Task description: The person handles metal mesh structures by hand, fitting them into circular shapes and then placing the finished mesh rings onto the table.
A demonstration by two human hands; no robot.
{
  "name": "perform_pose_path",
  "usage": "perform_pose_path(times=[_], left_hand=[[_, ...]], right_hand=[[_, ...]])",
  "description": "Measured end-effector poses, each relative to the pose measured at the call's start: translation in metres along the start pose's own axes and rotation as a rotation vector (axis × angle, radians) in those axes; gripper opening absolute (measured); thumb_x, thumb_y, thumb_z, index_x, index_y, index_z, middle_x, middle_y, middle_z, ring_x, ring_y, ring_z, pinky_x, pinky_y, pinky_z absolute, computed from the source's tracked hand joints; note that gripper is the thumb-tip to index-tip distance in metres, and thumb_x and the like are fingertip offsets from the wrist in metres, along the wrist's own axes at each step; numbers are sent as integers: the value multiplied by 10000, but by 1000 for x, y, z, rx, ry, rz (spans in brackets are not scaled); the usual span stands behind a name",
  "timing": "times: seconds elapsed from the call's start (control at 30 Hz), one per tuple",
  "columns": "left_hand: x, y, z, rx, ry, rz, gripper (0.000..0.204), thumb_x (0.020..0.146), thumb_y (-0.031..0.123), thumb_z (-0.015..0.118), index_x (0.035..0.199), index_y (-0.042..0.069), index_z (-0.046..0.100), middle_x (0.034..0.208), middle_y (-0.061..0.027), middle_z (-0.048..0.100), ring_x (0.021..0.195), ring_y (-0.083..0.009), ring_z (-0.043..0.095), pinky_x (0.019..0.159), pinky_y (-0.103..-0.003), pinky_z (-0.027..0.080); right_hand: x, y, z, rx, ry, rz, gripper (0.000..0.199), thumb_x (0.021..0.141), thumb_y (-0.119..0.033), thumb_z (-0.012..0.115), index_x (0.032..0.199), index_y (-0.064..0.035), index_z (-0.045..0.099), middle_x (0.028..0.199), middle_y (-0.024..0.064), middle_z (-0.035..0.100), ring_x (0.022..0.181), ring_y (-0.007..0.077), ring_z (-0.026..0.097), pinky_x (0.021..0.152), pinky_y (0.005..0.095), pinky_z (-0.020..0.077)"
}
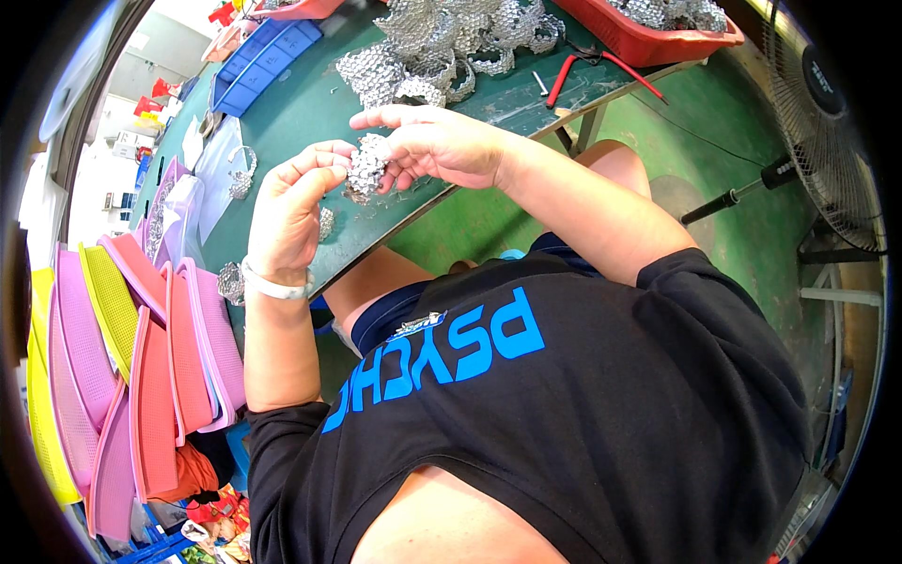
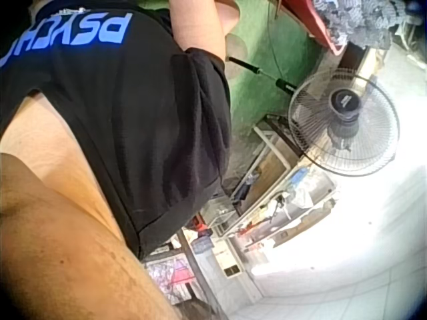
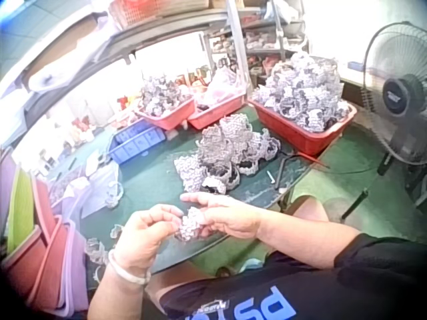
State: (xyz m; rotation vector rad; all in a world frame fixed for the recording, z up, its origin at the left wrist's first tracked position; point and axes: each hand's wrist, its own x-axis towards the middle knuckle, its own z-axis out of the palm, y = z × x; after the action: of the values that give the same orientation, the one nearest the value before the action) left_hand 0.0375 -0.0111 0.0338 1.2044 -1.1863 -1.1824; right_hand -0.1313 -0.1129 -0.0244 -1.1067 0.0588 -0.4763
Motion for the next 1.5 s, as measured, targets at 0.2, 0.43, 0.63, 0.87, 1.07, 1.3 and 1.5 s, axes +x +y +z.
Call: perform_pose_path(times=[0.2, 0.43, 0.63, 0.87, 1.07, 1.3, 1.5], left_hand=[[2, -6, -2, -12, -10, 30, 93, 761, -12, 572, 824, -36, 636, 982, -81, 575, 831, -118, 534, 776, -246, 416], [5, -13, -1, 54, 59, 102, 86, 798, 11, 567, 841, -28, 630, 981, -72, 569, 855, -112, 520, 789, -245, 410], [4, -11, 11, -7, 156, 64, 239, 833, 72, 570, 1063, 8, 573, 1036, -51, 565, 939, -103, 488, 824, -238, 363], [12, -14, 27, 9, 77, 44, 671, 748, 58, 696, 1298, -11, 317, 1063, -93, 477, 962, -146, 488, 850, -265, 436], [18, -17, 26, -176, 39, 0, 669, 762, 27, 666, 1318, -9, 296, 1080, -108, 475, 979, -144, 490, 853, -266, 439], [21, -20, 24, -188, 22, 32, 648, 780, -25, 592, 1340, -3, 266, 1099, -121, 476, 978, -153, 507, 858, -275, 441], [25, -29, 11, -378, -73, 48, 657, 763, -10, 532, 1358, 16, 254, 1218, -156, 449, 1047, -204, 506, 891, -338, 434]], right_hand=[[-1, 0, 0, -40, 19, 0, 552, 841, -114, 495, 1334, 14, 283, 948, 83, 605, 827, 129, 579, 713, 235, 450], [-3, -4, 7, -220, 176, -119, 599, 802, -82, 591, 1328, -16, 311, 991, 56, 571, 890, 93, 538, 742, 222, 438], [-7, -5, 11, -539, 334, -266, 659, 739, -62, 672, 1312, -51, 346, 1083, 52, 507, 956, 98, 492, 785, 220, 398], [-7, -1, 14, -980, 569, -688, 687, 626, -156, 733, 1224, -26, 422, 1094, 165, 538, 977, 303, 530, 860, 373, 422], [-11, -2, 14, -1141, 600, -743, 681, 618, -171, 724, 1217, -44, 427, 1051, 149, 538, 920, 305, 516, 820, 389, 395], [-18, -6, 13, -1110, 546, -659, 751, 646, -86, 737, 1301, -39, 372, 1154, 119, 487, 1046, 202, 488, 881, 315, 401], [-19, -6, 16, -969, 509, -699, 686, 653, -102, 716, 1254, -41, 390, 1103, 147, 512, 986, 285, 496, 833, 364, 417]])
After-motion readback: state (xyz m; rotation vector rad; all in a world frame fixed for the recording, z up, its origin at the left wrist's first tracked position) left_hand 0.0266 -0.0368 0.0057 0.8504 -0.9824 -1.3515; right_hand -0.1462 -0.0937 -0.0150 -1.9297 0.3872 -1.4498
